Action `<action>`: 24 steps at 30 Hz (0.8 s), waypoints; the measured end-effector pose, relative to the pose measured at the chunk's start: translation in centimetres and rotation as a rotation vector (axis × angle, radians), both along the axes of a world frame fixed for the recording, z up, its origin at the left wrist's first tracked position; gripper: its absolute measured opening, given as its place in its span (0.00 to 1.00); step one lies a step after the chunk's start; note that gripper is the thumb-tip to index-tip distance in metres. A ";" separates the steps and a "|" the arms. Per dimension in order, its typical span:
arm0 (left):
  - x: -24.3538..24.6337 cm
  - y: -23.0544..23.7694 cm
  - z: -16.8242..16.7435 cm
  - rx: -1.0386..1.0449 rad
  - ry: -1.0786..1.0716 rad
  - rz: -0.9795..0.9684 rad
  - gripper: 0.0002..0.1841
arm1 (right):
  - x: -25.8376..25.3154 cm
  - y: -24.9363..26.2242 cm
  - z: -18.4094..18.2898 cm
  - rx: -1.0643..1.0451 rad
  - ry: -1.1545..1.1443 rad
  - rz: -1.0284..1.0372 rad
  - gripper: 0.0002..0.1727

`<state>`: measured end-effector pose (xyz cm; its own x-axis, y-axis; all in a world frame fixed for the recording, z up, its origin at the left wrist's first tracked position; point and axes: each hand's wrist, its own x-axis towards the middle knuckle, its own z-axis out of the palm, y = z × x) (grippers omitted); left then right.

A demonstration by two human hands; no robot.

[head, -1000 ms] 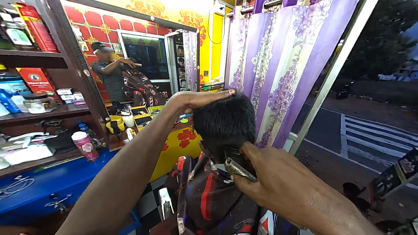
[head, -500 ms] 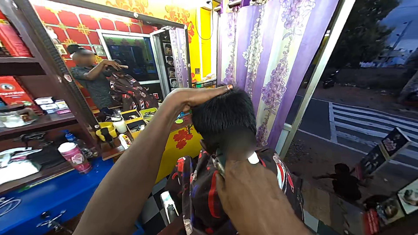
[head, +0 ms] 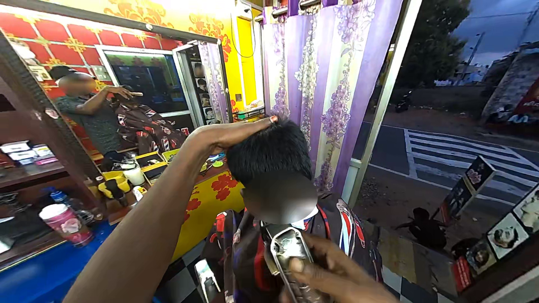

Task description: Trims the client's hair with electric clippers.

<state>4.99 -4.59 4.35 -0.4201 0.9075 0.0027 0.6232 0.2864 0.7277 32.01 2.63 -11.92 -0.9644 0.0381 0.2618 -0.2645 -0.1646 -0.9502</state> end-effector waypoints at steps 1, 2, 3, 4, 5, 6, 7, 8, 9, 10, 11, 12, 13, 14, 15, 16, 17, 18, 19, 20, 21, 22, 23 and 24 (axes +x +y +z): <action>0.0 -0.1 0.0 0.005 0.003 -0.001 0.37 | 0.9 1.4 0.8 0.050 -0.043 -0.013 0.20; 0.0 -0.1 0.0 0.007 0.005 -0.002 0.37 | 1.7 2.9 1.8 0.109 -0.103 -0.041 0.20; -0.1 -0.1 0.0 0.005 0.007 -0.001 0.36 | 2.2 4.2 3.1 0.166 -0.185 -0.079 0.20; -0.1 -0.1 0.0 0.000 0.004 0.001 0.36 | 2.5 5.4 4.5 0.201 -0.291 -0.096 0.21; -0.1 -0.1 0.0 -0.009 -0.001 0.004 0.36 | 2.5 6.4 5.8 0.221 -0.402 -0.098 0.21; 0.1 -0.1 0.0 -0.018 -0.007 0.011 0.36 | 2.3 7.3 6.8 0.232 -0.495 -0.080 0.20; 0.2 -0.1 0.1 -0.025 -0.009 0.018 0.35 | 2.0 7.9 7.6 0.231 -0.568 -0.057 0.20; 0.4 0.0 0.1 -0.027 -0.007 0.023 0.35 | 1.6 8.3 8.1 0.220 -0.626 -0.035 0.20; 0.5 0.0 0.2 -0.028 -0.005 0.026 0.35 | 1.3 8.4 8.5 0.215 -0.679 -0.018 0.21; 0.6 0.0 0.3 -0.030 0.000 0.027 0.35 | 1.0 8.5 8.9 0.209 -0.729 0.004 0.21; 0.6 0.1 0.4 -0.028 -0.001 0.030 0.35 | 0.8 8.4 9.1 0.198 -0.777 0.028 0.21; 0.6 0.2 0.3 -0.029 -0.002 0.030 0.35 | 0.6 8.3 9.2 0.181 -0.821 0.042 0.21; 0.6 0.3 0.3 -0.027 -0.009 0.036 0.35 | 0.4 8.2 9.3 0.167 -0.858 0.051 0.20; 0.6 0.3 0.3 -0.026 -0.021 0.041 0.35 | 0.1 8.0 9.3 0.150 -0.882 0.051 0.19; 0.4 0.4 0.2 -0.019 -0.022 0.045 0.35 | 0.0 7.7 9.3 0.131 -0.890 0.037 0.19; 0.3 0.4 0.1 -0.013 -0.025 0.050 0.35 | -0.1 7.4 9.3 0.120 -0.887 0.014 0.18; 0.2 0.4 0.1 -0.012 -0.023 0.050 0.35 | -0.2 7.1 9.4 0.110 -0.874 -0.014 0.18; 0.1 0.4 0.1 -0.010 -0.021 0.051 0.35 | -0.3 6.9 9.4 0.095 -0.858 -0.042 0.19; 0.0 0.3 0.1 -0.007 -0.018 0.053 0.36 | -0.3 6.7 9.4 0.079 -0.844 -0.064 0.19; -0.1 0.3 0.0 -0.005 -0.011 0.052 0.36 | -0.3 6.7 9.3 0.070 -0.831 -0.077 0.20; -0.1 0.2 0.0 -0.007 -0.001 0.052 0.37 | -0.4 6.8 9.1 0.064 -0.819 -0.077 0.20; 0.0 0.2 0.0 -0.007 0.006 0.056 0.37 | -0.3 6.9 8.9 0.065 -0.810 -0.074 0.21; 0.1 0.2 0.1 -0.013 0.007 0.059 0.37 | -0.2 7.0 8.7 0.068 -0.804 -0.066 0.21; 0.2 0.1 0.1 -0.019 0.006 0.061 0.37 | 0.0 7.0 8.6 0.075 -0.802 -0.051 0.21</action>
<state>5.21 -4.45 4.47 -0.4745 0.8802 -0.0120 0.6085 0.3378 0.7181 31.97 9.64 -3.34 -0.8572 0.0968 -0.5057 0.4973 -0.0993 -0.8619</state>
